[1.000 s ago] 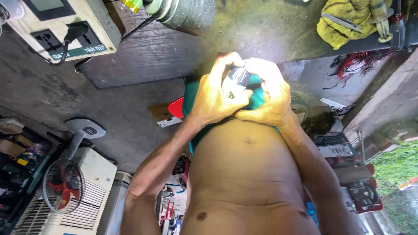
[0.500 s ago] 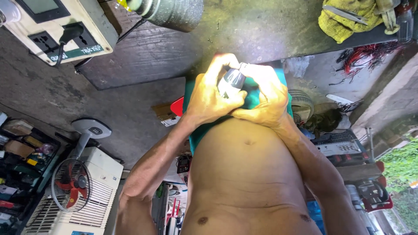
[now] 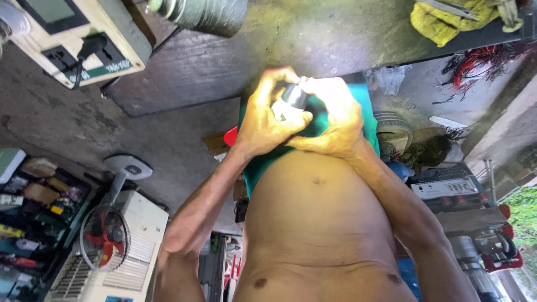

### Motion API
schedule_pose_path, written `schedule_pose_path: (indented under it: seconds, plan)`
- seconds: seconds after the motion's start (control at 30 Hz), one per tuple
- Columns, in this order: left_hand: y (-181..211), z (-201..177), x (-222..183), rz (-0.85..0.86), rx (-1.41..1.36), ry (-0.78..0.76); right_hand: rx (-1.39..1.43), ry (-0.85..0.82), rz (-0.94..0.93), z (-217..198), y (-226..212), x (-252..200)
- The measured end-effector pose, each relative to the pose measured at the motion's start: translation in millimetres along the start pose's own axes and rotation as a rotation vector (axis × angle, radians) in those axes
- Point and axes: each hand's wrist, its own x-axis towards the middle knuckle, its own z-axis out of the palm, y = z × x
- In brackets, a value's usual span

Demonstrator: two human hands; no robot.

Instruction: Securing screws on a small motor housing using an electric screwdriver while sitting on the floor.

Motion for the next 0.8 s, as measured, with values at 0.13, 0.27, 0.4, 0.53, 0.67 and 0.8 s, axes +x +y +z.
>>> schedule_pose_path:
  seconds: [0.13,0.27,0.4,0.53,0.67,0.8]
  plan:
    - [-10,8,0,-0.036,0.073,0.068,0.036,0.020,-0.051,0,-16,24]
    - [-21,43,5,-0.014,-0.004,0.258,-0.068,0.123,0.001,4,-28,29]
    - [-6,54,7,0.158,0.088,0.209,0.071,0.328,0.112,9,-24,30]
    - [-7,63,11,0.330,0.252,0.320,0.109,0.349,0.114,10,-20,31]
    - [-17,69,11,0.328,0.239,0.351,0.158,0.372,0.119,13,-17,33]
    - [-26,68,10,0.338,0.178,0.333,0.210,0.396,0.127,17,-13,32]
